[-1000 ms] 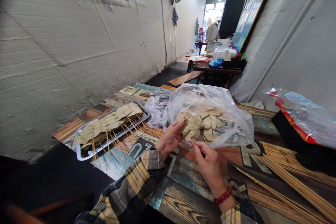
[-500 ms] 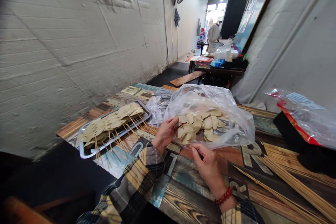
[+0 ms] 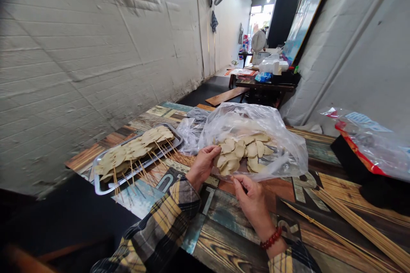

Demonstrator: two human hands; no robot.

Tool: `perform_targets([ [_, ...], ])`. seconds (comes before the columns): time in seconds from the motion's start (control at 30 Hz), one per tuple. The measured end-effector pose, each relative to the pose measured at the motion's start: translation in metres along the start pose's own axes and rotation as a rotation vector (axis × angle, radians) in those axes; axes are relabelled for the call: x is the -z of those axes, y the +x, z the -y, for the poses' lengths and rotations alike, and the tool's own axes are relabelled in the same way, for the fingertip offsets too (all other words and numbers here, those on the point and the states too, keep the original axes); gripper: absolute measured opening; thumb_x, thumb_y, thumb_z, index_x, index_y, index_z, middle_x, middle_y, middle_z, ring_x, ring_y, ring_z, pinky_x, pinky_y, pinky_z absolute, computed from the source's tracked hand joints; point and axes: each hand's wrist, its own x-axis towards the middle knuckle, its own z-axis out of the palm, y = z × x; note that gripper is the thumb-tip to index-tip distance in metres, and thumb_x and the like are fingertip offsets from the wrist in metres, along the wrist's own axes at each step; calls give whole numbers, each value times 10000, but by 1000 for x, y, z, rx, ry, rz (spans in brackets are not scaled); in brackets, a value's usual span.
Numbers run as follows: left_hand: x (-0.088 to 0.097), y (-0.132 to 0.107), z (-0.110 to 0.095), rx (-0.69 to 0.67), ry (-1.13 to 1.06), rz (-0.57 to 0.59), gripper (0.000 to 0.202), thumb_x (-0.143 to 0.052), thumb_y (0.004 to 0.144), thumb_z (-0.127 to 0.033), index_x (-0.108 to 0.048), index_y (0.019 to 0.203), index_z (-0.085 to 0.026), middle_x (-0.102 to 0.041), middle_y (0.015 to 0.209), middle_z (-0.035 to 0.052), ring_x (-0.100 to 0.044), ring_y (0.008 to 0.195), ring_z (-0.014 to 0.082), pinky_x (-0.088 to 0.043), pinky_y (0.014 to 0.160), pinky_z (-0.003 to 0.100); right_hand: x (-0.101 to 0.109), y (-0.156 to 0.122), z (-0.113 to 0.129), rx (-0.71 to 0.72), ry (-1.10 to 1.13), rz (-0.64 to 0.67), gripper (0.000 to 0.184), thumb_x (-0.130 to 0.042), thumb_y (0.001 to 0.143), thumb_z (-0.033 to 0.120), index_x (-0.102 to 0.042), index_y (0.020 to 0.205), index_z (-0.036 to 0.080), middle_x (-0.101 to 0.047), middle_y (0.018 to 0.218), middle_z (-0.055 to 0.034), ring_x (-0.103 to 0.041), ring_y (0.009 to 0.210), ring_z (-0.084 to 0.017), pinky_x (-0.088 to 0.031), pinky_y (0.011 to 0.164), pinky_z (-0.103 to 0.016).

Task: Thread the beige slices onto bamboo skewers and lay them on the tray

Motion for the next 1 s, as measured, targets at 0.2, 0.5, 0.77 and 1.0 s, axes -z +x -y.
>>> perform_targets([
  [0.2, -3, -1, 2, 13, -82, 31, 408, -862, 535, -367, -711, 833, -134, -663, 740, 13, -575, 638, 99, -441, 600, 209, 2, 2, 2, -52, 20, -8, 352, -493, 871, 471, -686, 811, 183, -493, 482, 50, -477, 448, -120, -351, 459, -219],
  [0.5, -5, -7, 4, 165, -115, 194, 340, -841, 604, -271, -688, 868, -121, -693, 801, 42, -619, 658, 116, -475, 614, 218, 7, 5, 12, -89, -16, -94, 401, -495, 844, 527, -683, 779, 178, -505, 478, 42, -461, 437, -123, -344, 442, -225],
  [0.77, -12, -11, 9, 204, -204, 266, 329, -821, 633, -244, -694, 908, -115, -711, 808, 50, -648, 707, 131, -508, 701, 228, 4, 3, 8, -23, -56, -67, 377, -481, 868, 491, -693, 816, 183, -527, 486, 39, -497, 456, -129, -373, 471, -224],
  [1.0, -15, -15, 9, 181, -168, 230, 340, -843, 595, -255, -696, 871, -125, -698, 780, 36, -628, 678, 117, -484, 684, 231, 4, 2, 6, -1, -140, -128, 367, -474, 878, 484, -700, 809, 202, -583, 517, 19, -519, 468, -133, -372, 479, -225],
])
